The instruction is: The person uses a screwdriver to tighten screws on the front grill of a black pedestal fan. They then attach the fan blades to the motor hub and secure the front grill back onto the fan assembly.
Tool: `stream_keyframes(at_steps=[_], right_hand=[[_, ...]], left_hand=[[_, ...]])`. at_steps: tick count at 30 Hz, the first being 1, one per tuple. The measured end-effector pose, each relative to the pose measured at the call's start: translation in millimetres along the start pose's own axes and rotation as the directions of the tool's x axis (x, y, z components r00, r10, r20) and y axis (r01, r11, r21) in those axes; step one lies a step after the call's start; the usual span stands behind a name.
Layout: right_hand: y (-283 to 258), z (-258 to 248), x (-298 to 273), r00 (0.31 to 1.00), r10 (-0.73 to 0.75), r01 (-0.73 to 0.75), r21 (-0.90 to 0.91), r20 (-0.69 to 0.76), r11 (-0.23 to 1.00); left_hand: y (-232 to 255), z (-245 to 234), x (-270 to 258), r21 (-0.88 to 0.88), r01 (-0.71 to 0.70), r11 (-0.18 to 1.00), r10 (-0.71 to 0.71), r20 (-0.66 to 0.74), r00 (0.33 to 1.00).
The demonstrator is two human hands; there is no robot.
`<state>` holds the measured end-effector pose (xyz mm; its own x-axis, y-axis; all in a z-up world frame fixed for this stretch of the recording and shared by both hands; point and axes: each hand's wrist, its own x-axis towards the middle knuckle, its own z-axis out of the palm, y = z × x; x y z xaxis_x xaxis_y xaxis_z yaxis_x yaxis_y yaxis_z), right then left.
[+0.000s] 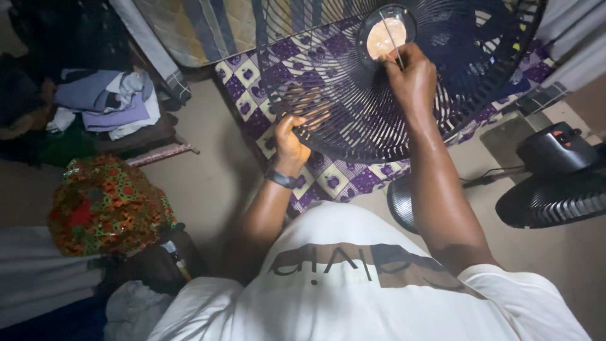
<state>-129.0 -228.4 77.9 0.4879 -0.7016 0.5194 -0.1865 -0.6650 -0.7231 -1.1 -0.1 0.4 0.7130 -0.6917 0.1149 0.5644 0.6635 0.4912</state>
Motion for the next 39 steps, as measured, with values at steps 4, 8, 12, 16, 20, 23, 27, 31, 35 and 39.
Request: stream_keyframes(at_steps=[4, 8, 12, 16, 20, 23, 27, 31, 35, 39], right_hand=[[3.2, -7.3, -2.4, 0.997, -0.064, 0.046, 0.279, 0.053, 0.959], [-3.8, -14.7, -9.8, 0.992, -0.101, 0.072, 0.316, 0.075, 0.946], [-22.6, -21.4, -21.3, 0.990, -0.142, 0.135, 0.209, 0.019, 0.969], [-40.5, -26.3, -31.2, 0.978, -0.204, 0.208, -0.078, 0.054, 0.975], [-44.2, -32.4, -36.9, 0.966, -0.221, 0.237, -0.118, 0.133, 0.964], [-43.6, -38.7, -33.9, 0.984, -0.107, 0.100, 0.052, 0.146, 0.994], [-41.2, -67.2, -25.1, 0.949, 0.285, -0.305, 0.618, 0.135, 0.725], [-27.7, -119.6, -18.7, 0.972, 0.234, -0.131, 0.879, 0.024, 0.459], [7.3, -167.5, -25.0, 0.968, 0.145, 0.129, 0.902, -0.205, 0.412], [57.8, -193.3, -31.4, 0.892, -0.092, 0.280, 0.382, -0.443, 0.881]], left_hand=[[2.6, 5.4, 1.6, 0.046, 0.004, 0.999, -0.005, 0.028, 1.000], [3.1, 5.3, 0.4, 0.025, 0.009, 1.000, -0.009, 0.008, 1.000], [3.4, -0.8, 1.7, -0.033, 0.011, 0.999, -0.010, 0.029, 1.000], [6.2, -10.9, 1.9, -0.068, -0.002, 0.998, 0.004, 0.024, 1.000], [7.0, -15.3, 3.5, -0.054, 0.019, 0.998, -0.023, -0.068, 0.997], [10.9, -15.4, 2.1, -0.080, 0.007, 0.997, -0.012, -0.058, 0.998], [20.7, -12.3, -3.0, -0.015, 0.027, 1.000, -0.027, -0.045, 0.999], [33.8, -9.0, -5.6, 0.021, 0.043, 0.999, -0.042, -0.020, 0.999], [39.6, -7.1, -4.8, 0.035, 0.067, 0.997, -0.067, -0.003, 0.998], [39.3, -5.1, -6.2, 0.066, 0.040, 0.997, -0.040, 0.005, 0.999]])
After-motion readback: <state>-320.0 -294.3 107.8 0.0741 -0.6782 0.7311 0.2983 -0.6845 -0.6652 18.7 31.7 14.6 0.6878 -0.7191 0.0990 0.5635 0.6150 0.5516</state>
